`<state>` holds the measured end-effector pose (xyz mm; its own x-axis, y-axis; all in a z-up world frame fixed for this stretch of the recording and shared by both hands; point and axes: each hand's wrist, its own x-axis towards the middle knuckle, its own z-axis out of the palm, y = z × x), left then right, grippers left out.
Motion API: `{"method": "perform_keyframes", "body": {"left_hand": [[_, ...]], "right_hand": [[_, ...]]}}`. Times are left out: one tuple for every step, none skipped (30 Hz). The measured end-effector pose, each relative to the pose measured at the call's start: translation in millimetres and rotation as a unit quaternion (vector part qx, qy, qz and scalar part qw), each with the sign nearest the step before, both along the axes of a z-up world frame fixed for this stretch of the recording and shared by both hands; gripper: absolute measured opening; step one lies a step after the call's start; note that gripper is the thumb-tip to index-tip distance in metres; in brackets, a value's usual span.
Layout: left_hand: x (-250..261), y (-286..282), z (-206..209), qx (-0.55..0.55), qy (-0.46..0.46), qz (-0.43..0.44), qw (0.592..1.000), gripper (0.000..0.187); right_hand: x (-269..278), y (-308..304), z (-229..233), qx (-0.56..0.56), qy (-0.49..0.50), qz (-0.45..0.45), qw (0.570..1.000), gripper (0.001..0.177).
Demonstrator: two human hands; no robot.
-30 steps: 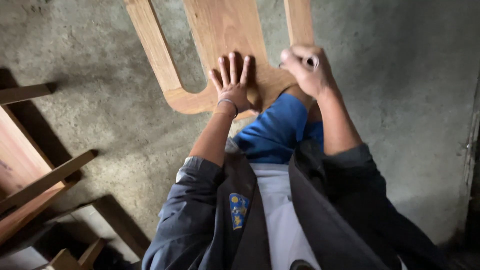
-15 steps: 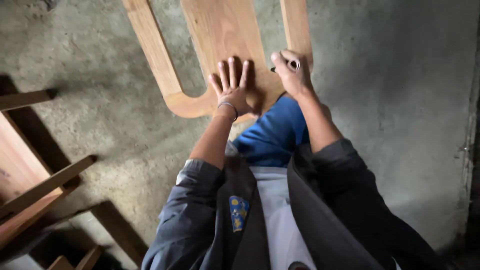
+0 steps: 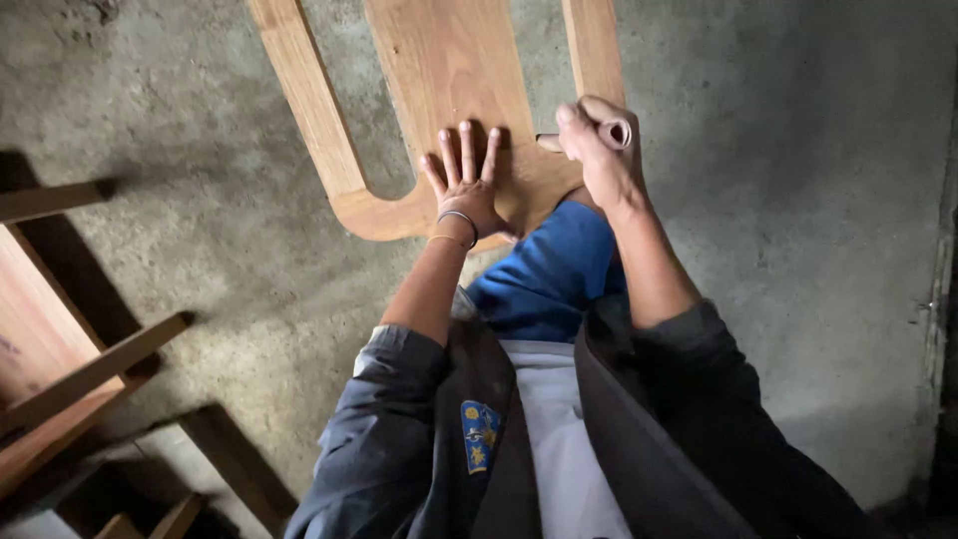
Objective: The person sits on the floor and sands a wooden chair frame using a sanding block. They hold the frame steady with their left hand while moving the sanding block back and forth across the surface with their right hand.
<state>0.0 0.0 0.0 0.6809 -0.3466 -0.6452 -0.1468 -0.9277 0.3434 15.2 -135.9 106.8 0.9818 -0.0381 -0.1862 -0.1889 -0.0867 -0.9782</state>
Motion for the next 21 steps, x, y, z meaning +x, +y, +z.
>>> {"method": "perform_keyframes", "body": {"left_hand": [[-1.3,-0.4,-0.2,0.001,0.006,-0.001,1.000,0.135],[-3.1,-0.6,0.4,0.011,0.008,-0.005,1.000,0.133],[3.5,-1.8,0.8,0.020,-0.001,-0.006,1.000,0.131],[6.9,-1.7,5.5,0.020,-0.006,-0.005,1.000,0.131],[6.4,-1.6,10.5,0.014,0.017,0.000,1.000,0.132],[5.9,-1.4,15.0,0.008,0.041,0.004,0.999,0.134],[3.6,-1.1,12.5,0.010,0.040,0.006,0.999,0.134],[1.5,-0.6,9.5,0.006,0.026,0.005,1.000,0.134],[1.8,-0.8,5.7,0.001,0.011,0.006,1.000,0.135],[6.6,-1.9,2.0,0.002,0.009,0.008,1.000,0.135],[4.3,-0.9,-0.6,-0.001,0.002,0.007,1.000,0.130],[1.5,-0.3,-2.5,-0.005,-0.005,0.007,1.000,0.125],[2.8,0.4,8.7,-0.004,-0.010,0.004,1.000,0.125],[3.8,0.6,20.7,0.025,0.013,-0.014,0.999,0.124],[5.4,-0.7,33.2,0.052,0.037,-0.033,0.997,0.123],[8.6,-2.2,31.9,0.050,0.032,-0.036,0.998,0.123],[7.5,-2.0,29.8,0.050,0.033,-0.032,0.998,0.124],[6.3,-1.6,26.8,0.050,0.034,-0.028,0.998,0.125],[6.1,-1.8,25.2,0.050,0.037,-0.028,0.998,0.125],[6.2,-1.8,23.3,0.049,0.034,-0.030,0.998,0.126],[3.3,-1.6,22.7,0.050,0.035,-0.029,0.998,0.127]], "right_hand": [[-0.7,0.4,-10.8,0.001,0.006,-0.001,1.000,0.034],[-2.0,1.1,-21.0,-0.006,0.005,-0.024,1.000,0.034],[3.5,1.1,-30.5,-0.014,-0.008,-0.045,0.999,0.035],[8.4,0.6,-41.9,-0.014,-0.014,-0.044,0.999,0.035],[10.0,0.0,-53.4,-0.012,0.002,-0.045,0.999,0.037],[11.5,-0.6,-65.2,-0.009,0.018,-0.046,0.999,0.039],[9.7,1.8,-49.8,-0.007,0.017,-0.045,0.999,0.039],[8.0,4.4,-34.8,-0.007,0.035,-0.028,0.999,0.038],[8.8,6.4,-20.3,-0.009,0.052,-0.009,0.999,0.037],[10.6,3.5,-21.8,-0.009,0.050,-0.007,0.999,0.037],[6.9,2.4,-23.0,-0.024,0.029,-0.013,0.999,0.038],[2.7,0.7,-23.5,-0.039,0.008,-0.018,0.999,0.040],[3.6,-4.8,-48.8,-0.038,0.003,-0.020,0.999,0.040],[4.8,-10.8,-73.3,-0.015,0.016,-0.024,0.999,0.033],[7.2,-18.4,-96.4,0.007,0.029,-0.029,0.999,0.028],[11.5,-20.4,-95.3,0.005,0.025,-0.031,0.999,0.028],[12.1,-20.6,-95.9,0.000,0.018,-0.007,1.000,0.030],[12.6,-20.5,-97.4,-0.005,0.012,0.016,1.000,0.031],[10.3,-19.3,-77.6,-0.005,0.014,0.016,1.000,0.031],[8.5,-17.9,-58.1,-0.038,-0.002,0.047,0.998,0.032],[5.2,-16.2,-37.8,-0.070,-0.013,0.081,0.994,0.032]]}}
